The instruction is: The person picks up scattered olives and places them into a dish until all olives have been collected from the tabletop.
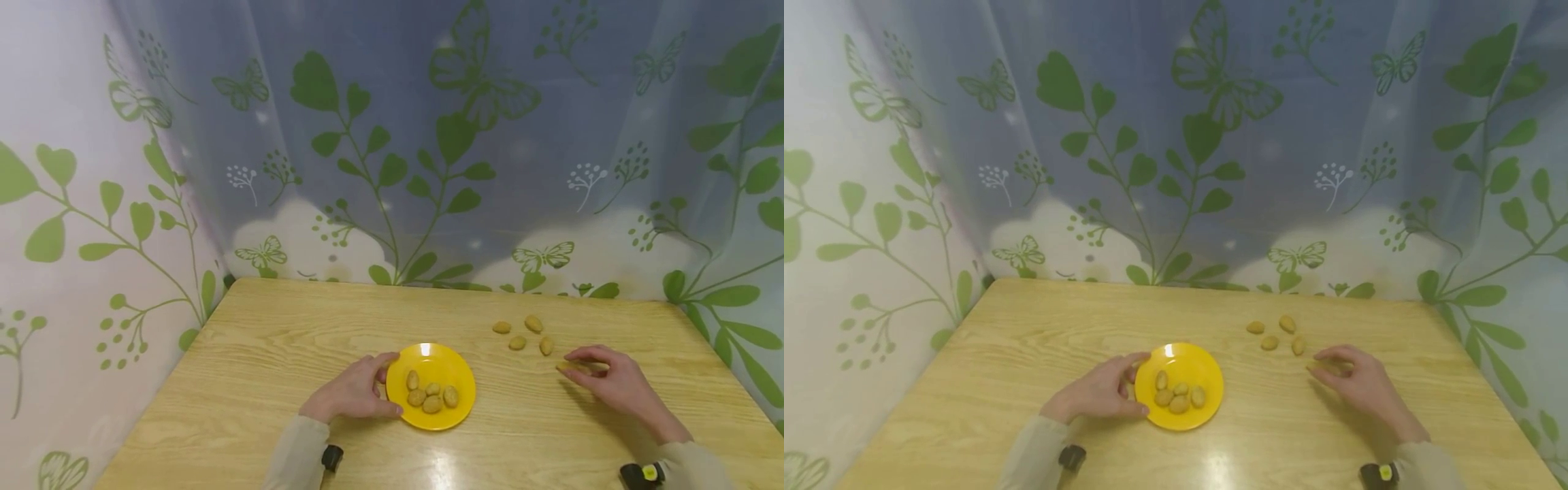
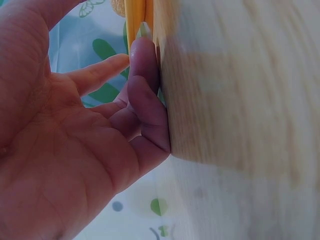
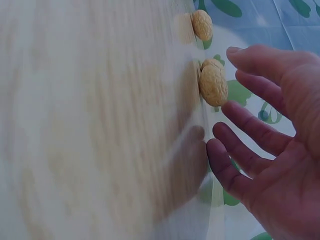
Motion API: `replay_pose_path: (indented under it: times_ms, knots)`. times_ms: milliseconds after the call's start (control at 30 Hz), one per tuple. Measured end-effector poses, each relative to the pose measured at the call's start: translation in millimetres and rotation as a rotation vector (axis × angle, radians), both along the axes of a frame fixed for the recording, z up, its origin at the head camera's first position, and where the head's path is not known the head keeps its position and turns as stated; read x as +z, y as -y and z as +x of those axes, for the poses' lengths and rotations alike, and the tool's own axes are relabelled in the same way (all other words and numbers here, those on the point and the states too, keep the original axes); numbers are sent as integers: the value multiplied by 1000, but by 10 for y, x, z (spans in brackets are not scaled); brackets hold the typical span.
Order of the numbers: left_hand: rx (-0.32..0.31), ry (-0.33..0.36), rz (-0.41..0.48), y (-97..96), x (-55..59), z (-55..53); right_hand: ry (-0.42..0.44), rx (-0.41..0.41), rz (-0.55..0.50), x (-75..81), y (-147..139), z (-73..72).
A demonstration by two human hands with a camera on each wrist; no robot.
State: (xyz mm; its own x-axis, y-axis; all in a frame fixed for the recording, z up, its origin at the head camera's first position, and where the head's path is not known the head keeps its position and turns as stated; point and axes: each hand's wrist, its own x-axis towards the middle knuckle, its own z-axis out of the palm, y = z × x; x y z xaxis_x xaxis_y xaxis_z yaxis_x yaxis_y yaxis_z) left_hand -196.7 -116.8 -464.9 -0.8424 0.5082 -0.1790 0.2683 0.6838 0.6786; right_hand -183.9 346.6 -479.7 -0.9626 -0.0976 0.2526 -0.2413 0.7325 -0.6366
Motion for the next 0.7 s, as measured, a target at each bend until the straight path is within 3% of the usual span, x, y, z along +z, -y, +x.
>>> replay_pose_path:
  times_ms: [333, 700]
  knots:
    - [4, 3, -4, -6, 21, 12, 105, 14, 28, 9, -48, -18]
    - [-1, -3, -5, 0, -5, -1, 115, 5, 69, -36, -75, -54]
